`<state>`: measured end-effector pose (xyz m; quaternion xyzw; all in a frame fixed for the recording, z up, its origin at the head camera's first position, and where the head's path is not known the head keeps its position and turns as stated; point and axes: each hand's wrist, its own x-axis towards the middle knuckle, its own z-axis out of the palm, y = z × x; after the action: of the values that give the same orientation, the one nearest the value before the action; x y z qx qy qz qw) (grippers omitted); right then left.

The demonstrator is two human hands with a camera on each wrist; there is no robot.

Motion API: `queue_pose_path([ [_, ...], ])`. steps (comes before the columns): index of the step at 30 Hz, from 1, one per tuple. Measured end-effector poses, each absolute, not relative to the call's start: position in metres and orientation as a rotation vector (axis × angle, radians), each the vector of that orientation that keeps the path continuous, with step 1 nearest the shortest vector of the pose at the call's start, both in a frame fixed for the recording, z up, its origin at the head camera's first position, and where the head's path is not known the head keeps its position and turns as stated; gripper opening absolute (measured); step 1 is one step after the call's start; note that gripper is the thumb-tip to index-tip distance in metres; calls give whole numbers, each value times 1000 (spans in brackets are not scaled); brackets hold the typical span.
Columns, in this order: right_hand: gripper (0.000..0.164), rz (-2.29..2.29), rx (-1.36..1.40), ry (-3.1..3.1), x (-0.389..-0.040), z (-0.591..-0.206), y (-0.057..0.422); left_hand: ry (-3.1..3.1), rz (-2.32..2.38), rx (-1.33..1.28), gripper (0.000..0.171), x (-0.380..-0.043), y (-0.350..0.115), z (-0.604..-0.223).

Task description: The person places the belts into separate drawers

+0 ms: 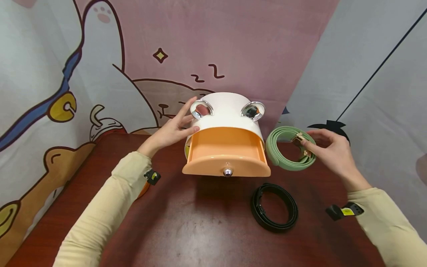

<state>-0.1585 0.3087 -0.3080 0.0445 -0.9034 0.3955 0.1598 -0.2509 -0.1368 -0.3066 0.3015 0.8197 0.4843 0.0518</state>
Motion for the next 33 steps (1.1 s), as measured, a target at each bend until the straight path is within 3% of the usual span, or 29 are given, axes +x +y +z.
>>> queue_pose_path([
  [33,34,1186,254,-2497,-155,-278,270,2501,1472,895,84,-252,-134,-304],
])
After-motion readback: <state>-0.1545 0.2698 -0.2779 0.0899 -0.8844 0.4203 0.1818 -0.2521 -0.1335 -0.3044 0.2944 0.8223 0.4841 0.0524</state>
